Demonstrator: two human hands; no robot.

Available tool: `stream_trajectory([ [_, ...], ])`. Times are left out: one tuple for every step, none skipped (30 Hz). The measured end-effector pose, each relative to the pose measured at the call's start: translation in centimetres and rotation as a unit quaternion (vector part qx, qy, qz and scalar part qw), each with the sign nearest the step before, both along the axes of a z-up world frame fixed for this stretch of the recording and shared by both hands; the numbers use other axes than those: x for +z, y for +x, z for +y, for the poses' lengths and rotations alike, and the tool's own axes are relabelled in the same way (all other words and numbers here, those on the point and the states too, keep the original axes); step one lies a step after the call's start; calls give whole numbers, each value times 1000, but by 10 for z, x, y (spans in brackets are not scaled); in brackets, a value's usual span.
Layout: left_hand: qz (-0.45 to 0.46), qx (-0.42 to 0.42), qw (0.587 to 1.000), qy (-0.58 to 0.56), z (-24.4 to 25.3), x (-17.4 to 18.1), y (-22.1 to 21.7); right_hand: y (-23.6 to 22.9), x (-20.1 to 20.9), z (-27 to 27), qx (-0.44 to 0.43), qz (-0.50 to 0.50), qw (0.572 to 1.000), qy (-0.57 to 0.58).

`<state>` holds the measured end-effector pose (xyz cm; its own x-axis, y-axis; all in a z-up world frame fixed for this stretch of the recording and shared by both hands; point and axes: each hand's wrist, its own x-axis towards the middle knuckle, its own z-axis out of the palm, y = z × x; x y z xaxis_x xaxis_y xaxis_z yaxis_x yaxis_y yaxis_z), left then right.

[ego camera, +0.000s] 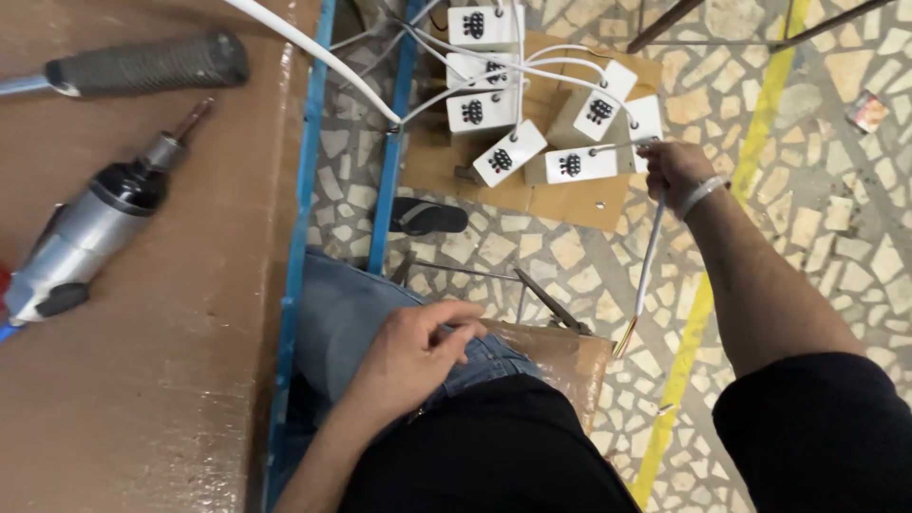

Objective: The person uses a pneumatic screwdriver to drive screws into a white plastic enclosure on a workbench, attaches a white cable to the unit, then sets the finished enclosure aside and begins driving screws into another enclosure.

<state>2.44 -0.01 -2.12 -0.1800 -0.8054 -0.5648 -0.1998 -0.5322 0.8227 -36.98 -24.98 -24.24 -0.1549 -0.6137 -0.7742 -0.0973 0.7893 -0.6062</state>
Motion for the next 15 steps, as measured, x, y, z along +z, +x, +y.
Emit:
stream_trajectory([
  [2, 0, 1000, -1, -2, 1, 0, 1, 8, -5, 0, 2, 1000, -1],
  [-7, -1, 1000, -3, -4, 2, 2, 3, 17, -10, 57, 54, 997, -17],
  [-20, 4, 1000, -3, -2, 5, 4, 10, 24, -15, 121, 102, 987, -32],
  [-20, 10, 1000, -1, 1, 5, 4, 5, 26, -13, 127, 101, 986, -30],
  [-34, 23, 998, -45, 6, 7, 6, 7, 27, -16, 189, 168, 967, -41],
  [-49, 36, 994, -89, 11, 9, 11, 12, 28, -18, 248, 233, 939, -54],
  [-59, 56, 992, -92, 14, 10, 12, 15, 32, -17, 266, 224, 935, -64],
  [-54, 57, 993, -87, 17, 12, 15, 18, 37, -17, 314, 305, 895, -81],
  [-48, 62, 994, -82, 21, 14, 18, 23, 41, -18, 359, 383, 845, -101],
  [-59, 86, 991, -83, 27, 16, 21, 15, 36, -18, 378, 373, 839, -116],
  [-39, 93, 991, -86, 36, 19, 24, 14, 24, -19, 317, 313, 889, -107],
  [-19, 101, 991, -90, 45, 22, 28, 14, 11, -22, 256, 248, 930, -92],
  [-34, 128, 987, -87, 56, 23, 33, 11, 8, -31, 283, 233, 925, -98],
  [-37, 133, 980, -141, 66, 25, 38, 31, -1, -40, 305, 214, 920, -116],
  [-40, 135, 970, -196, 76, 27, 43, 63, -10, -39, 327, 197, 914, -135],
])
